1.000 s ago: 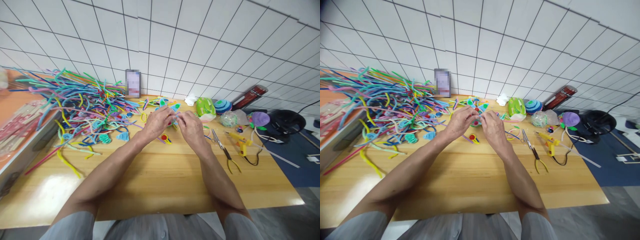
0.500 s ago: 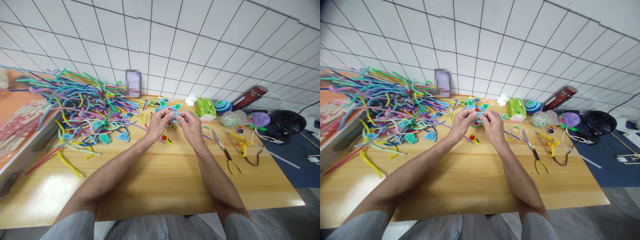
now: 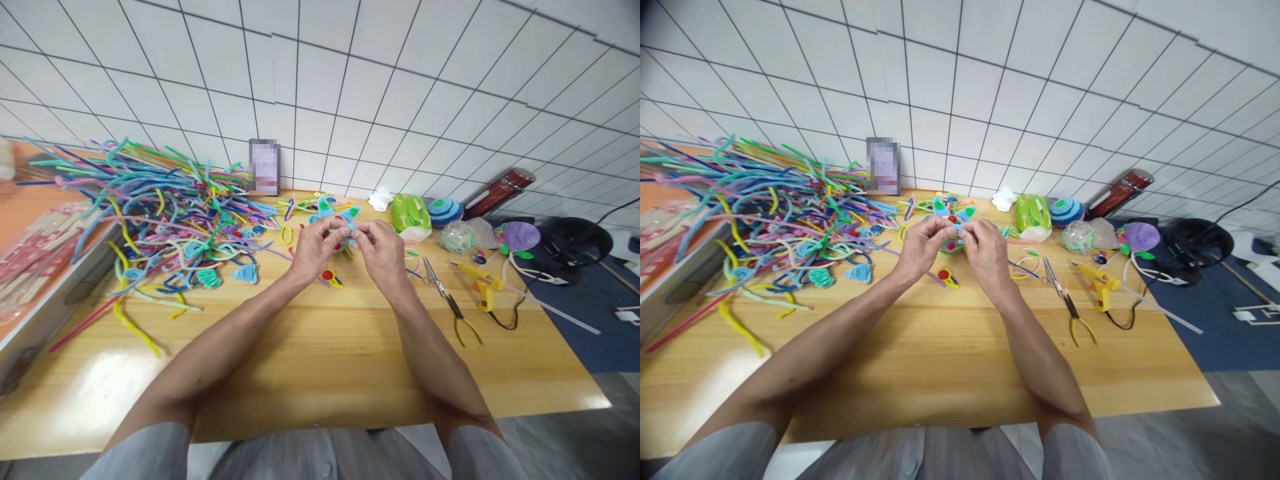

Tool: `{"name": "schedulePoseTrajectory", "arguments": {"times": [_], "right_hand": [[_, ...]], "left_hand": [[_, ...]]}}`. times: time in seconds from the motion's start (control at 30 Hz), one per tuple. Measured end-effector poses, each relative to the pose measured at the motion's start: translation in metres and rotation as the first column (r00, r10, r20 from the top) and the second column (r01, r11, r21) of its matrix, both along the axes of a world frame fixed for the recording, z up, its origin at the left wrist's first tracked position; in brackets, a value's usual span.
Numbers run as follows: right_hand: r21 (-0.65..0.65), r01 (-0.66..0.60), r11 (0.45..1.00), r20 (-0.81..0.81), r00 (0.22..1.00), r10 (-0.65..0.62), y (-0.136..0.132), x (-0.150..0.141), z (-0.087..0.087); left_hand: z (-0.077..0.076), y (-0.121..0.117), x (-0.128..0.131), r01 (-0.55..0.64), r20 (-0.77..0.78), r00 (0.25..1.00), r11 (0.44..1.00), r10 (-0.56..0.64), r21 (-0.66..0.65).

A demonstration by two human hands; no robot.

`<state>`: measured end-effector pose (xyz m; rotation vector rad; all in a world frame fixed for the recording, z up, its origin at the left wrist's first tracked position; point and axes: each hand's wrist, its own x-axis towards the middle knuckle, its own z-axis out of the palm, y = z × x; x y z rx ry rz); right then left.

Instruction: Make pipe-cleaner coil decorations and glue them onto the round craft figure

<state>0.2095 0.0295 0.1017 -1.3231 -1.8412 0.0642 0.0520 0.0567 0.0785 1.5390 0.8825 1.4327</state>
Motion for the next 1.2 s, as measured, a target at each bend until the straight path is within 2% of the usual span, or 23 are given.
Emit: {"name": "schedulePoseTrajectory", "arguments": {"times": [0.13, 0.23, 0.3, 0.37, 0.47, 0.53, 0.6, 0.7, 0.8, 0.87, 0.93, 1.07, 1.13, 1.2], "right_hand": [[-0.049, -0.009, 0.999, -0.096, 0.995, 0.005, 0.001, -0.003, -0.002], [-0.075, -0.014, 0.997, -0.109, 0.994, 0.006, 0.002, -0.001, -0.004], [-0.059, 0.001, 0.998, -0.062, 0.998, -0.004, 0.002, 0.001, -0.003], [-0.027, 0.003, 1.000, 0.016, 1.000, -0.002, 0.002, 0.004, -0.003], [-0.008, -0.020, 1.000, 0.115, 0.993, 0.021, 0.001, 0.007, -0.002], [-0.013, -0.023, 1.000, 0.117, 0.993, 0.025, 0.001, 0.006, -0.002], [-0.027, -0.018, 0.999, 0.066, 0.998, 0.020, 0.002, 0.005, -0.002], [-0.073, -0.017, 0.997, -0.042, 0.999, 0.014, 0.004, 0.003, -0.003], [-0.102, -0.020, 0.995, -0.116, 0.993, 0.008, 0.005, 0.001, -0.004], [-0.102, -0.020, 0.995, -0.120, 0.993, 0.008, 0.005, 0.002, -0.004], [-0.075, -0.014, 0.997, -0.080, 0.997, 0.008, 0.004, 0.003, -0.004], [0.006, -0.005, 1.000, 0.041, 0.999, 0.005, 0.001, 0.004, -0.001], [0.009, -0.008, 1.000, 0.047, 0.999, 0.008, 0.000, 0.004, 0.001], [-0.003, -0.012, 1.000, 0.012, 1.000, 0.012, 0.000, 0.003, 0.002]], "left_hand": [[-0.012, -0.002, 0.010, 0.038, 0.197, 0.980, 0.984, -0.002, -0.177], [-0.015, -0.001, 0.012, 0.073, 0.230, 0.973, 0.969, -0.018, -0.235], [-0.013, 0.001, 0.009, 0.079, 0.163, 0.985, 0.979, -0.048, -0.190], [-0.008, 0.003, 0.004, 0.053, 0.029, 0.998, 0.995, -0.050, -0.080], [0.001, 0.005, -0.004, 0.010, -0.170, 0.985, 0.994, 0.009, 0.109], [0.005, 0.005, -0.007, 0.001, -0.225, 0.974, 0.987, 0.035, 0.160], [0.005, 0.004, -0.007, -0.013, -0.203, 0.978, 0.992, 0.039, 0.128], [0.000, 0.003, -0.002, -0.017, -0.068, 0.998, 1.000, 0.017, 0.005], [-0.006, 0.002, 0.004, 0.030, 0.088, 0.996, 0.995, -0.021, -0.097], [-0.007, 0.003, 0.005, 0.071, 0.137, 0.989, 0.989, -0.053, -0.129], [-0.005, 0.004, 0.003, 0.094, 0.090, 0.992, 0.991, -0.085, -0.098], [0.004, 0.006, -0.006, 0.075, -0.140, 0.988, 0.995, -0.064, 0.072], [0.006, 0.007, -0.008, 0.077, -0.140, 0.988, 0.995, -0.067, 0.064], [0.004, 0.007, -0.007, 0.095, -0.057, 0.994, 0.995, -0.095, 0.003]]}}
